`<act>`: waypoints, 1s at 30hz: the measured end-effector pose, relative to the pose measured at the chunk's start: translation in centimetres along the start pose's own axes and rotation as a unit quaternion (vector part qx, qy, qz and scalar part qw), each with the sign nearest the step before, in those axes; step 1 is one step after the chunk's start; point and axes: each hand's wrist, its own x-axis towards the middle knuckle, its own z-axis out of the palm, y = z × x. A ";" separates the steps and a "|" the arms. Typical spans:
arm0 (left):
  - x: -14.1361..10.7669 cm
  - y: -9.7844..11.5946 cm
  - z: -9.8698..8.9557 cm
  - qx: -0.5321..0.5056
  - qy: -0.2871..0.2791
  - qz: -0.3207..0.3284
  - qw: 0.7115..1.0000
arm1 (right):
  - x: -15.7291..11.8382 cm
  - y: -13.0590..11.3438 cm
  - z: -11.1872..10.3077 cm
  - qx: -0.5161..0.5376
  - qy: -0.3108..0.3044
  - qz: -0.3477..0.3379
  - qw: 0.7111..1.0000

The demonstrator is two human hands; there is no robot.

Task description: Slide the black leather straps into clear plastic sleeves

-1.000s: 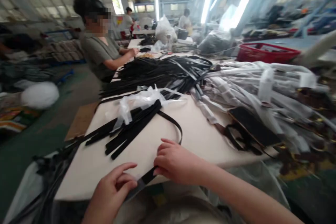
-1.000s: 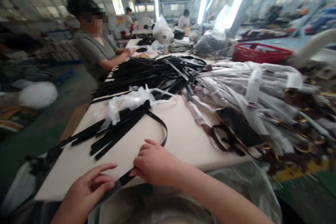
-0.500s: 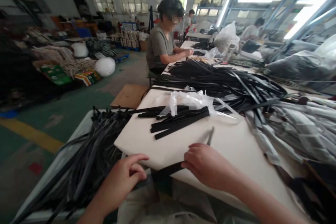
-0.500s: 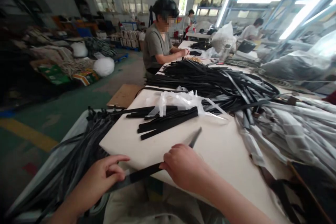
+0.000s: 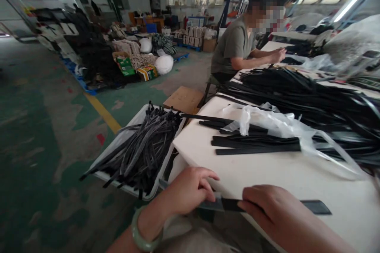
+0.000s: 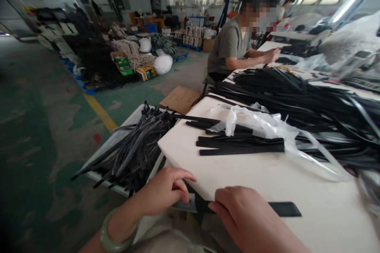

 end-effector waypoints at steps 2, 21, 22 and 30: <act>0.4 0.5 0.3 -0.010 -0.020 0.013 1.000 | 1.0 -1.5 0.0 0.006 -0.013 -0.029 0.999; -1.6 -0.3 -7.5 -0.040 -0.009 0.061 0.997 | 7.7 -5.0 -3.1 0.336 -0.030 -0.145 0.930; -2.2 -1.3 -8.1 -0.032 -0.013 0.054 0.998 | 8.0 -4.9 -3.3 0.395 -0.039 -0.132 0.908; -6.7 -9.0 -14.0 0.073 0.301 -0.025 0.951 | 8.2 -1.2 -2.9 0.641 0.074 -0.036 0.763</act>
